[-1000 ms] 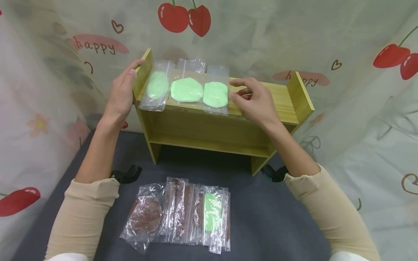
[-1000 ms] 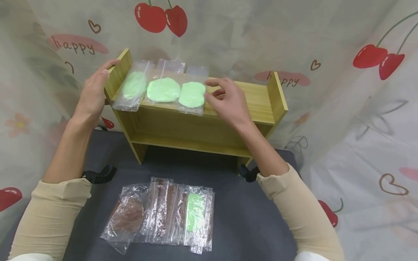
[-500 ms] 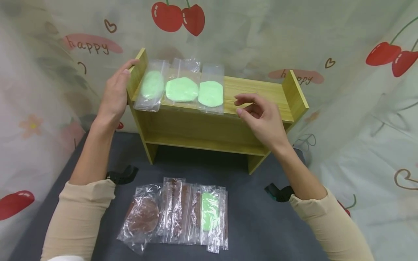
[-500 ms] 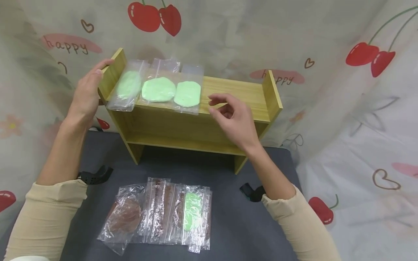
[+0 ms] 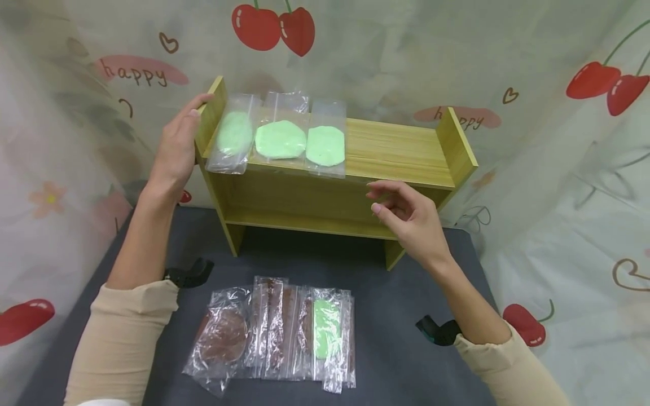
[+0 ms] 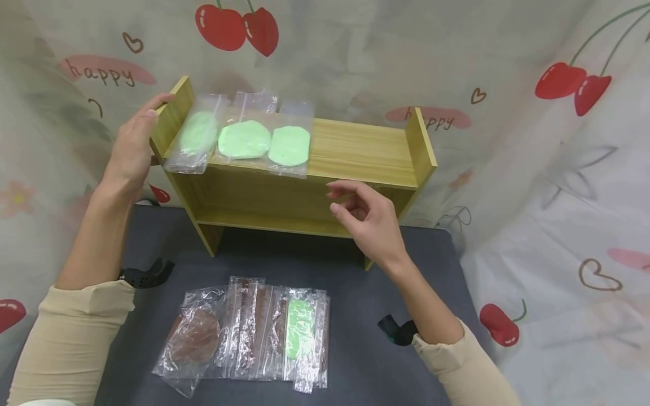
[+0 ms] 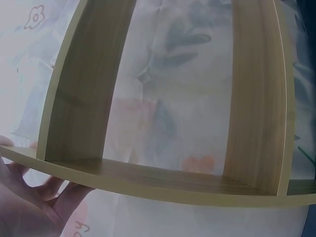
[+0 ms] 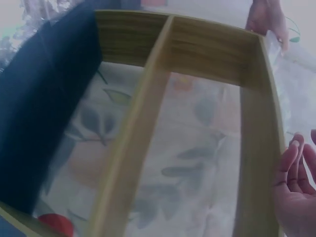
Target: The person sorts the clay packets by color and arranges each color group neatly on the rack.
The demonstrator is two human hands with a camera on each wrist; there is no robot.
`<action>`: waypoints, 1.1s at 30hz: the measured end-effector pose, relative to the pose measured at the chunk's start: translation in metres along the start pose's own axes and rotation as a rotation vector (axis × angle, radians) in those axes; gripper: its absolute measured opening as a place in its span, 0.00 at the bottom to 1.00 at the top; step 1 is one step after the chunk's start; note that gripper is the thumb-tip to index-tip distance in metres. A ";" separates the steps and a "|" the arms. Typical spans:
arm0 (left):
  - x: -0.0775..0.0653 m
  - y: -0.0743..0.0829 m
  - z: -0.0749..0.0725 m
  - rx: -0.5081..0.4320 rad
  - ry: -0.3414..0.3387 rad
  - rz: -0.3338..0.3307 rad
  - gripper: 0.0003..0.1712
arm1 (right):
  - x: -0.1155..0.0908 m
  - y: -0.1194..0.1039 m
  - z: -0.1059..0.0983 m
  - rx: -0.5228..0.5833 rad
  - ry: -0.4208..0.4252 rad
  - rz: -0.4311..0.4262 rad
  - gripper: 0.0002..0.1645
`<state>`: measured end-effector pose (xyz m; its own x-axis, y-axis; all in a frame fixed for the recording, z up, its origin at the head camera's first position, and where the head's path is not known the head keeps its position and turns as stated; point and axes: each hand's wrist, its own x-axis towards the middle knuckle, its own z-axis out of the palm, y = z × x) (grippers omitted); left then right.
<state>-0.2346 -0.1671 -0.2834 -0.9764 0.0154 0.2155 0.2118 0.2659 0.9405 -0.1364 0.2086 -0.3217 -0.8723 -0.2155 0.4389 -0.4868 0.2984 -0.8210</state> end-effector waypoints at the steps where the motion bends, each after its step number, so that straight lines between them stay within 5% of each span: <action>1: 0.000 0.000 0.000 0.003 -0.002 0.002 0.28 | -0.003 0.002 0.000 0.000 -0.006 0.007 0.20; 20: -0.001 -0.001 -0.002 0.046 0.019 0.027 0.28 | -0.060 0.046 0.016 0.039 -0.024 0.209 0.23; 33: -0.001 0.001 -0.002 0.030 0.021 0.016 0.27 | -0.092 0.068 0.025 0.043 -0.140 0.285 0.28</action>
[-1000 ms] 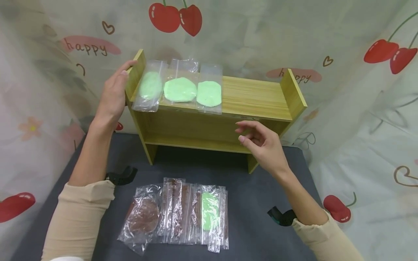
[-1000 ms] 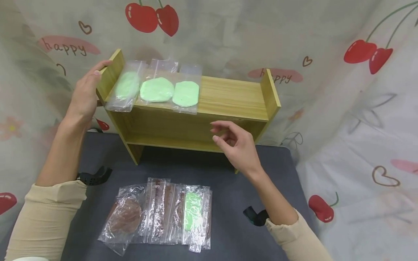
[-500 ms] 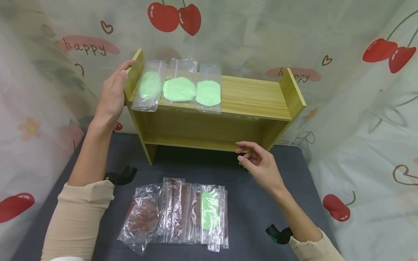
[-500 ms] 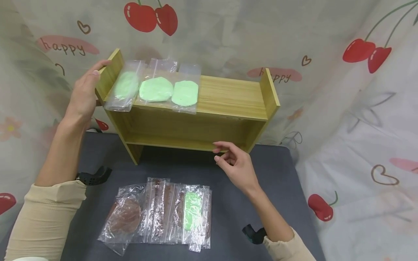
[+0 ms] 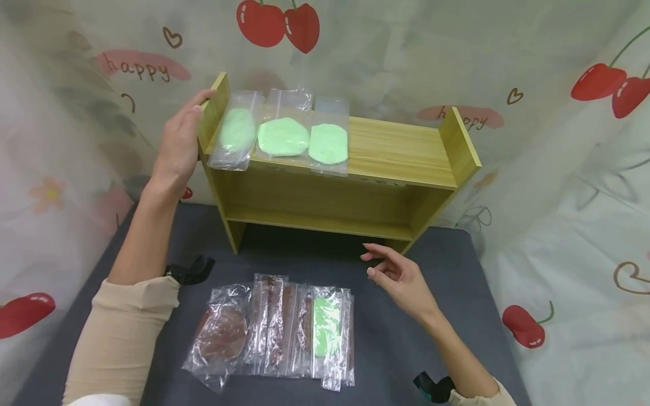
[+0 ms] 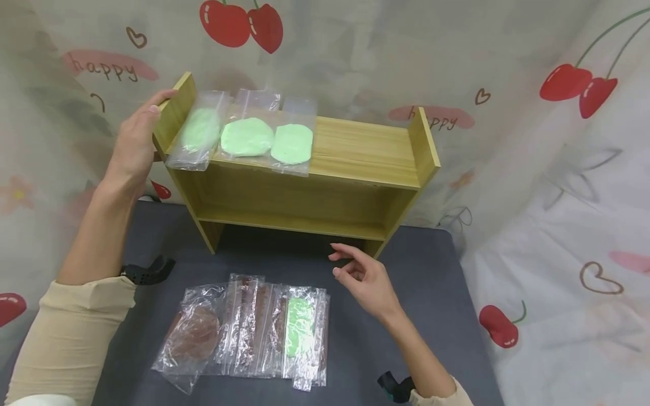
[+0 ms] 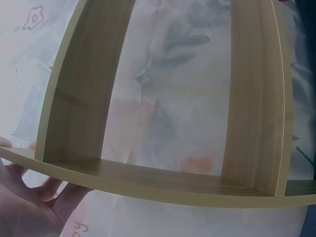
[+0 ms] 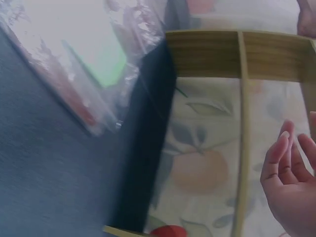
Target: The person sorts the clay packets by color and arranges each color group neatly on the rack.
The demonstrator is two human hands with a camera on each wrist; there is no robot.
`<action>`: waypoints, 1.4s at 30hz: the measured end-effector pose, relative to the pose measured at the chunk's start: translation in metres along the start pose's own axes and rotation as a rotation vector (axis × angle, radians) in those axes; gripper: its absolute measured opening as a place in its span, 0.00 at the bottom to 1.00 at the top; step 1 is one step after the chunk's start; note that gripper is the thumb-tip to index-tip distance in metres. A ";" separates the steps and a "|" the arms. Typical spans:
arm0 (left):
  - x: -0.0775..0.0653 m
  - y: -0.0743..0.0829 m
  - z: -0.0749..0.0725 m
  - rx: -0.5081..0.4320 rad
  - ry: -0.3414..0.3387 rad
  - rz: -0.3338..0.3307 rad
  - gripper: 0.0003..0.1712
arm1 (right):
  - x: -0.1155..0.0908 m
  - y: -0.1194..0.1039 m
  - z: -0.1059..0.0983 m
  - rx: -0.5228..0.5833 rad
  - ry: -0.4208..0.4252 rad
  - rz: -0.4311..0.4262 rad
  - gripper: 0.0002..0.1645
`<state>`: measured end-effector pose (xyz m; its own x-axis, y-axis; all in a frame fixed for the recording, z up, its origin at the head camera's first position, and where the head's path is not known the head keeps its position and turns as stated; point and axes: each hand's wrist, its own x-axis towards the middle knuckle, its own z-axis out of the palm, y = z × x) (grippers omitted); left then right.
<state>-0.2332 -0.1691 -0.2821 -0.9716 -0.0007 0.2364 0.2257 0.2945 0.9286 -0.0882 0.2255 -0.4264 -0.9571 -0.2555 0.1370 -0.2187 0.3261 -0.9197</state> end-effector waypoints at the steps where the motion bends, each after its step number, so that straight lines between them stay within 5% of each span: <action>1: 0.001 0.000 0.000 0.001 -0.001 0.002 0.27 | -0.003 0.003 0.002 0.005 -0.007 0.008 0.29; 14: 0.003 0.000 0.001 0.011 -0.010 -0.003 0.27 | -0.028 0.035 0.020 0.021 -0.041 0.084 0.28; 30: 0.001 0.000 0.002 0.010 -0.008 -0.026 0.27 | -0.052 0.064 0.047 0.152 -0.042 0.276 0.30; 42: 0.001 -0.001 0.001 0.016 -0.006 -0.011 0.27 | -0.062 0.087 0.064 0.263 -0.040 0.316 0.32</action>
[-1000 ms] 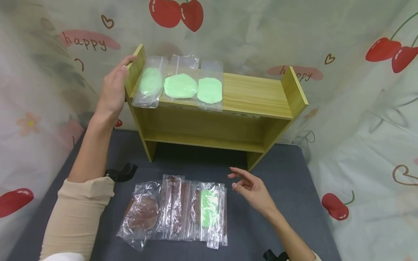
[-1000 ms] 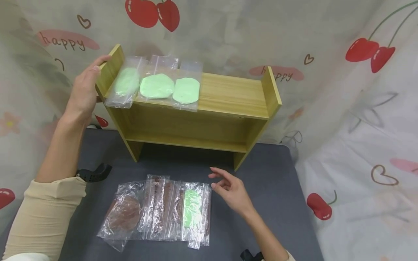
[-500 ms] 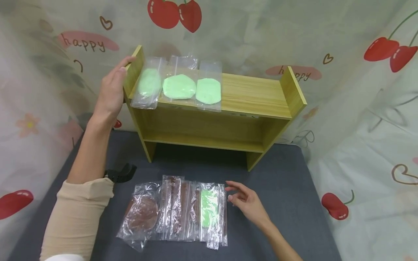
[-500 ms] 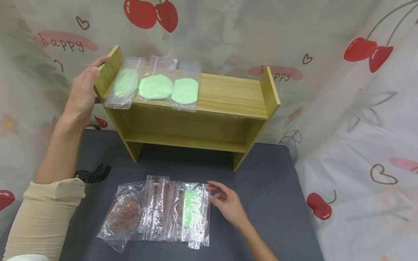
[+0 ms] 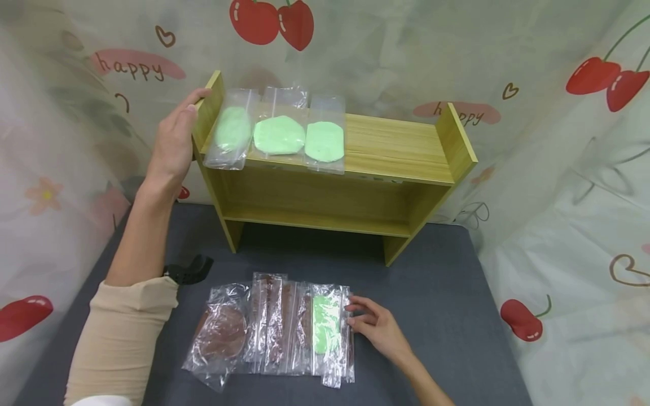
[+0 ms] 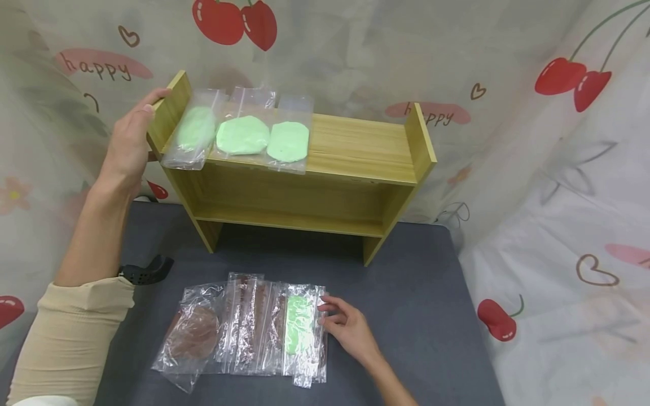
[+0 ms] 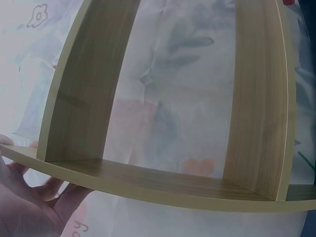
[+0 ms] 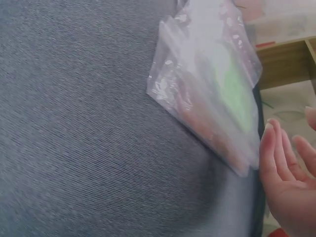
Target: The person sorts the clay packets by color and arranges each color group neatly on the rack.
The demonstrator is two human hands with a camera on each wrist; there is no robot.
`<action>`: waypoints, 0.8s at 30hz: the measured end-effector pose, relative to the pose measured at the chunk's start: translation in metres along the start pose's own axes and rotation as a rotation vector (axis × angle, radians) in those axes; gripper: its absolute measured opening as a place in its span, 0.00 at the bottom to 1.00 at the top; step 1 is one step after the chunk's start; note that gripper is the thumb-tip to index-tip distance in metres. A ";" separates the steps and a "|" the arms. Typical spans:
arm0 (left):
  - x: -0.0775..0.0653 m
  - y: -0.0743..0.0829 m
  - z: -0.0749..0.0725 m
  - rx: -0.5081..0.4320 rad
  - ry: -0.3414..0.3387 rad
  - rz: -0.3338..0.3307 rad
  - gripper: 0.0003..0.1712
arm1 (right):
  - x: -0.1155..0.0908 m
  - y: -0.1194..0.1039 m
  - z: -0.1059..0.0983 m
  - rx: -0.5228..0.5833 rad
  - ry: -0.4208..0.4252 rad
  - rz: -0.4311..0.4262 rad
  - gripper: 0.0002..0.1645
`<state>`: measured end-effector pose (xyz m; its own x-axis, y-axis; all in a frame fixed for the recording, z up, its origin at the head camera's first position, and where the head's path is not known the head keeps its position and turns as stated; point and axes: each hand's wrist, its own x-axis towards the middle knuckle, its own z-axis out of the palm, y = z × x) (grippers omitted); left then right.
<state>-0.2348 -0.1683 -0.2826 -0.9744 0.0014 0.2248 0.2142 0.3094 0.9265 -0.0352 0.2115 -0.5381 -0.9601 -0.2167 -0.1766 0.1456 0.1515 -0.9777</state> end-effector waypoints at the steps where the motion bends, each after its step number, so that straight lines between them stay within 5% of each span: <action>1: 0.000 0.000 0.000 0.000 0.000 -0.001 0.27 | 0.000 0.002 0.001 0.002 -0.001 0.006 0.32; 16: -0.001 0.000 0.000 -0.003 -0.003 -0.007 0.27 | -0.005 0.023 0.018 -0.102 0.039 0.065 0.29; 24: 0.000 0.000 0.001 -0.013 0.000 0.002 0.27 | -0.001 0.024 0.044 -0.356 0.198 0.078 0.27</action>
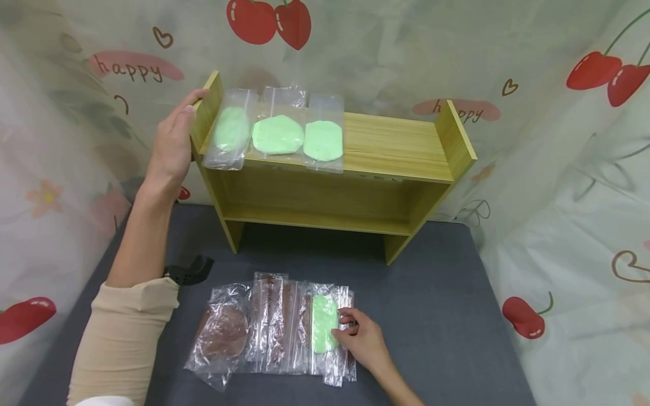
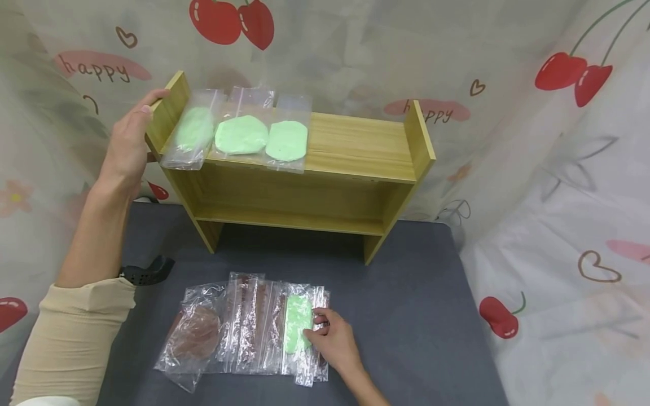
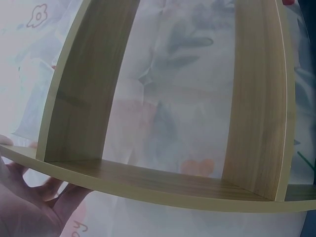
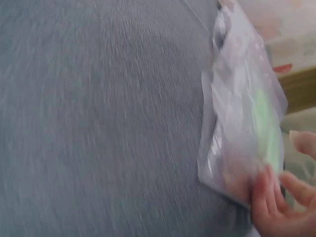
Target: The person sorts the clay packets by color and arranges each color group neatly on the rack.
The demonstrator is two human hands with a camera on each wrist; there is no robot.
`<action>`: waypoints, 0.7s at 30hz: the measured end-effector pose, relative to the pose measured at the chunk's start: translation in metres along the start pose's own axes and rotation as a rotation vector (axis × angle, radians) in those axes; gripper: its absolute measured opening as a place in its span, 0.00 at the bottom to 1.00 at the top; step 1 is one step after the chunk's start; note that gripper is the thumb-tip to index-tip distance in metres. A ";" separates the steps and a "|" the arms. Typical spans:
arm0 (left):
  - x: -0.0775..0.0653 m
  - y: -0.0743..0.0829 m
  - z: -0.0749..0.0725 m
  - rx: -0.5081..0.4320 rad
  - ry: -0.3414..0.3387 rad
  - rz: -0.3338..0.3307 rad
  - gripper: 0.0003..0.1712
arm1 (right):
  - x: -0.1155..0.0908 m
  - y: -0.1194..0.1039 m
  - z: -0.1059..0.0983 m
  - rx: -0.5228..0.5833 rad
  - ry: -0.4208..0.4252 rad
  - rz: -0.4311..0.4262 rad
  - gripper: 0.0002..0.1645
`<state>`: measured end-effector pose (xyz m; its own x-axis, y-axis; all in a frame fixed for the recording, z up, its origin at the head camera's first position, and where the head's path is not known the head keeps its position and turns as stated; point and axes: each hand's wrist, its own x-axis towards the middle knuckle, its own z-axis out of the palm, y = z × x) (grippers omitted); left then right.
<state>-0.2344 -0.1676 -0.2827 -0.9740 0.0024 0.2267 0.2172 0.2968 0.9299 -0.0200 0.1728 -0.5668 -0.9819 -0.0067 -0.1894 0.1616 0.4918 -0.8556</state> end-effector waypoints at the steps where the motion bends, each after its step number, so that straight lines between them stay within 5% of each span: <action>1: 0.000 0.000 0.000 0.000 0.000 0.002 0.27 | 0.000 -0.001 0.004 -0.033 0.020 -0.006 0.29; 10: -0.001 -0.001 0.000 0.002 -0.005 0.007 0.28 | -0.008 -0.001 0.031 -0.206 0.226 -0.004 0.43; 21: 0.000 -0.001 0.000 0.016 0.000 0.002 0.27 | -0.008 -0.005 0.039 -0.241 0.228 -0.035 0.55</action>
<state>-0.2341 -0.1680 -0.2834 -0.9735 0.0029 0.2285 0.2180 0.3119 0.9247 -0.0095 0.1364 -0.5799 -0.9877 0.1542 -0.0259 0.1260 0.6870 -0.7157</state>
